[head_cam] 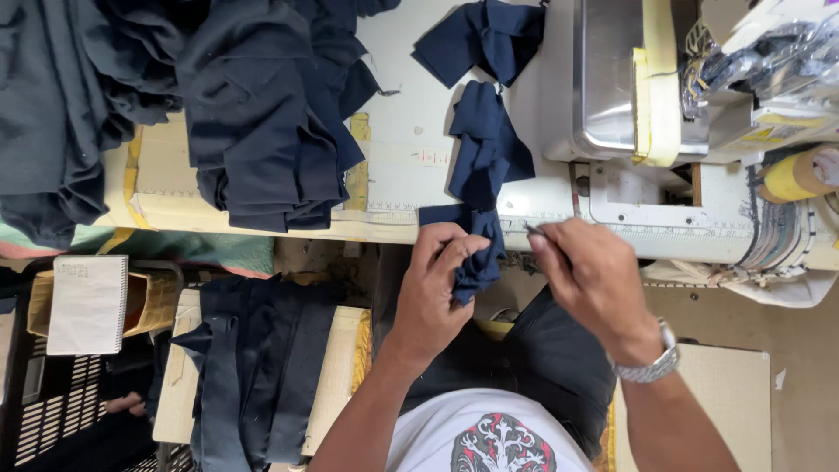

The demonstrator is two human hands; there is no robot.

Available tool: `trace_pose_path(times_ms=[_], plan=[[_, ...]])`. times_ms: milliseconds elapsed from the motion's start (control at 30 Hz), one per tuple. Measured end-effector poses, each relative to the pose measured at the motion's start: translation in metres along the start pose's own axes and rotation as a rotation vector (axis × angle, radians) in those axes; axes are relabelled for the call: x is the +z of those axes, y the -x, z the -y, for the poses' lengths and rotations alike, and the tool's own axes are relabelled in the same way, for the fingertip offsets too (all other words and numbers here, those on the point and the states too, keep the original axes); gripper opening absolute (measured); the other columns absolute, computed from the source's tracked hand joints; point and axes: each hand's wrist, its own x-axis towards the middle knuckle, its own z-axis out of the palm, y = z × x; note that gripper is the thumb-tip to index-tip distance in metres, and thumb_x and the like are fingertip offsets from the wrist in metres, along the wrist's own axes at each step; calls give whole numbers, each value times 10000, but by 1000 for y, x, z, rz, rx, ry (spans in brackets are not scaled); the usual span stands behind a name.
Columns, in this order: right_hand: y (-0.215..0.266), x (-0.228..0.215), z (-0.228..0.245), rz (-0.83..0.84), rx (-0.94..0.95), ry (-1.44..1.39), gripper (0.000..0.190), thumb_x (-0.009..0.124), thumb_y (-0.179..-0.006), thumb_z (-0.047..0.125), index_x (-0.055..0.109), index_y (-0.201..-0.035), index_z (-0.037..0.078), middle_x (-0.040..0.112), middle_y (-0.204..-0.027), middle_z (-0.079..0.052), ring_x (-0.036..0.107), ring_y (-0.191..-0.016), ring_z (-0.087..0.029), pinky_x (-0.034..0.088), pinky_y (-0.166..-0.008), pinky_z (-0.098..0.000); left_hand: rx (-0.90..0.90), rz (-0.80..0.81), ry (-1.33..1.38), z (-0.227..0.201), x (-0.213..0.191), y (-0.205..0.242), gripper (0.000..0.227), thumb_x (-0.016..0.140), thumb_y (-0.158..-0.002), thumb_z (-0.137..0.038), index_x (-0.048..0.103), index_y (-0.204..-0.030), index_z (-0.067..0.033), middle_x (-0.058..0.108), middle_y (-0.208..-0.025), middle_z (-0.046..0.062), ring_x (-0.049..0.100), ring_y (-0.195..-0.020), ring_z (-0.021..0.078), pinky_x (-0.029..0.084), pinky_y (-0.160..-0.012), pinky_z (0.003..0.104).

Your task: Trimming excess material from a fabric strip using thread snips at a sewing workstation

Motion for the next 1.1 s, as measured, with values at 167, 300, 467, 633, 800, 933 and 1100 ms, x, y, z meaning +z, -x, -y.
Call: trace_pose_path(times_ms=[167,300,467,633,800,933,1100], plan=[[-20,2,7,115,-2,17,158,724,-953,231,699,-1022,91,698,-747,-85,687,-666,-305,554,-588,-391,132,-9,-15,-4,-2,11,546,545,-744,139,677,-1212,-110,511,-1336,91,579,-1242,357,506,-1080,475],[-23,10,21,38,-101,-145,138,738,-947,188,694,-1023,81,706,-749,-78,702,-682,-315,554,-621,-382,61,63,10,4,0,23,580,581,-711,133,686,-1227,-111,631,-1155,56,671,-1110,300,565,-972,398],[-9,14,18,9,-92,-311,168,738,-921,172,710,-1042,58,669,-726,-91,668,-680,-333,550,-587,-404,-79,92,196,-7,-15,16,539,572,-759,146,621,-1253,-62,634,-1011,134,670,-882,373,572,-789,466],[-4,11,17,2,-98,-314,180,720,-928,210,719,-1045,73,628,-708,-84,646,-673,-343,532,-575,-416,19,189,283,-18,-25,16,504,626,-697,148,668,-1147,-76,681,-1082,93,711,-994,333,566,-886,410],[0,3,27,64,-202,-273,125,630,-1004,174,618,-1039,54,646,-855,-53,593,-702,-247,498,-723,-381,11,341,359,-22,-33,21,398,588,-819,96,568,-1189,-48,619,-1150,169,641,-1105,333,494,-1007,392],[2,1,28,62,-191,-261,164,634,-1004,209,617,-1041,50,621,-820,-62,525,-652,-248,451,-689,-380,-247,320,192,-22,-29,15,710,639,-727,8,523,-1414,-121,657,-1319,94,653,-1230,256,485,-1068,362],[5,5,35,6,-132,-322,144,647,-984,220,710,-1002,92,566,-658,-56,589,-566,-314,503,-534,-386,-53,141,105,11,-1,7,473,575,-719,121,652,-1174,17,630,-1060,188,638,-902,400,562,-825,415]])
